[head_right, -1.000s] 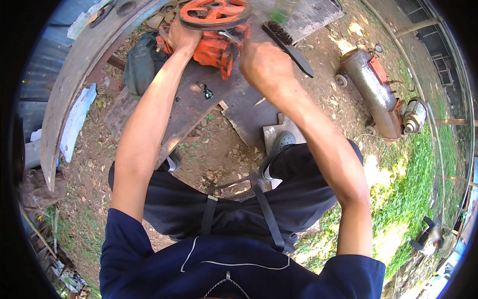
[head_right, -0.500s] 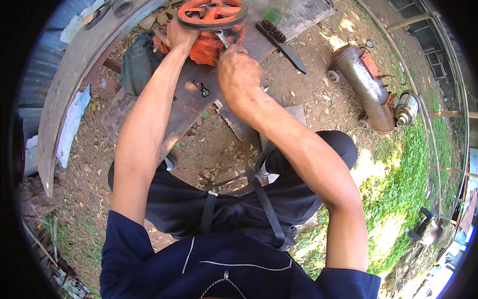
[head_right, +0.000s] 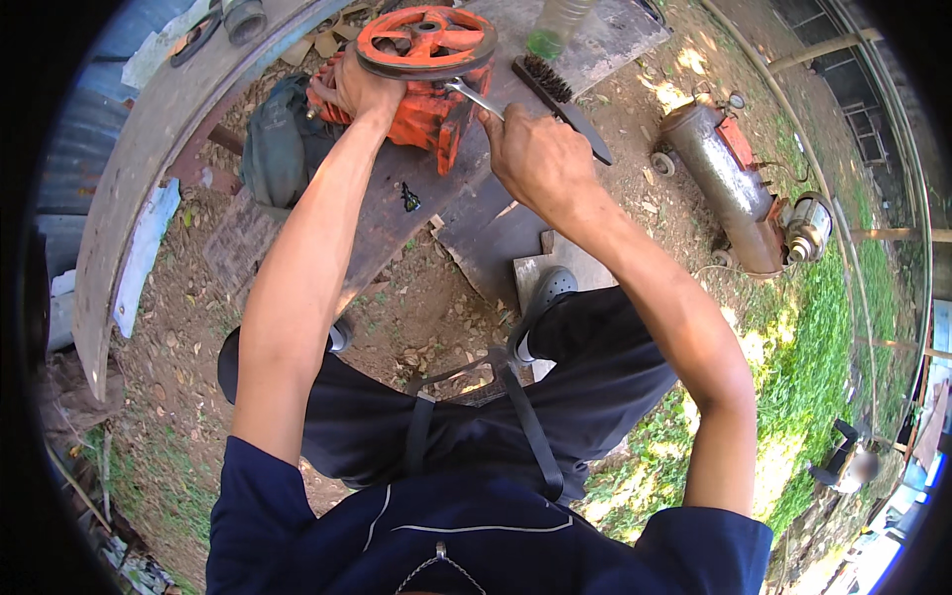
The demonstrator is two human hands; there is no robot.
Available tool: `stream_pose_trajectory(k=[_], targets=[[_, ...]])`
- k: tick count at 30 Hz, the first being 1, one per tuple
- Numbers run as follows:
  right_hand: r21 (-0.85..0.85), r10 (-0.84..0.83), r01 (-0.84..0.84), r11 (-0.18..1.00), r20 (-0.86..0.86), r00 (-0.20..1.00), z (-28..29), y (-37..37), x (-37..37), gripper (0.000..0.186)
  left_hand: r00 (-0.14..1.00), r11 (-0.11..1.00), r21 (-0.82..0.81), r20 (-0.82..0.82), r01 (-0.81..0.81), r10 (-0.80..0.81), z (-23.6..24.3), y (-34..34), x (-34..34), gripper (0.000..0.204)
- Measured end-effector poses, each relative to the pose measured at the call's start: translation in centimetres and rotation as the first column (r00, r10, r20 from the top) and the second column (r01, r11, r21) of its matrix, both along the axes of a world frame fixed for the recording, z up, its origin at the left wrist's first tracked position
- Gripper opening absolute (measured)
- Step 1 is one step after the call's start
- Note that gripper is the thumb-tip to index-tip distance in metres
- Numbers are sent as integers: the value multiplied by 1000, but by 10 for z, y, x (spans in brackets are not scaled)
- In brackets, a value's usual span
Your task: The person disassembles and cleans components of a red air compressor pump, using a wrench and a wire brush by hand, while handling small fasteners and a cleaning cloth.
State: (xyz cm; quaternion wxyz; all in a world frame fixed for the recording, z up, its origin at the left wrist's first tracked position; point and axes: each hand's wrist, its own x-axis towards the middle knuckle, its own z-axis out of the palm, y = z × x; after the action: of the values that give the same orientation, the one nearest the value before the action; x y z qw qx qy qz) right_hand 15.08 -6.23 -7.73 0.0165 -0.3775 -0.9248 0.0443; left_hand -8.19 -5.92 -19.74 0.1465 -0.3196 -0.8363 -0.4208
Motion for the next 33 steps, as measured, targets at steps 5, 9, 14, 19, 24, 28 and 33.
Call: stream_pose_trajectory(k=[5, 9, 14, 19, 24, 28, 33], targets=[[-11, 50, -50, 999, -72, 996, -11, 6, -4, 41, 1000, 1000, 2, 0, 12, -12, 2, 1, 1, 58], [16, 85, -85, 996, -20, 996, -8, 8, -12, 38, 1000, 999, -34, 4, 14, -13, 4, -1, 1, 58], [83, 106, -109, 991, 39, 994, -15, 3, -19, 31, 1000, 998, -55, 5, 11, -11, 2, 1, 0, 59], [94, -27, 11, 995, 174, 984, -11, -26, -39, 20, 1000, 995, -103, -21, -20, 18, 0, 1, -2, 58], [-39, 49, -43, 998, 181, 982, 0, -20, -34, 19, 999, 996, -89, 47, 20, -16, 9, -1, 2, 56], [-33, 50, -44, 998, 225, 973, 0, -16, -29, 19, 999, 999, -48, 50, 16, -13, 7, 0, -1, 53], [9, 80, -82, 997, 113, 990, -14, -9, -22, 15, 997, 1000, -20, 78, 22, -20, 7, 3, -1, 56]])
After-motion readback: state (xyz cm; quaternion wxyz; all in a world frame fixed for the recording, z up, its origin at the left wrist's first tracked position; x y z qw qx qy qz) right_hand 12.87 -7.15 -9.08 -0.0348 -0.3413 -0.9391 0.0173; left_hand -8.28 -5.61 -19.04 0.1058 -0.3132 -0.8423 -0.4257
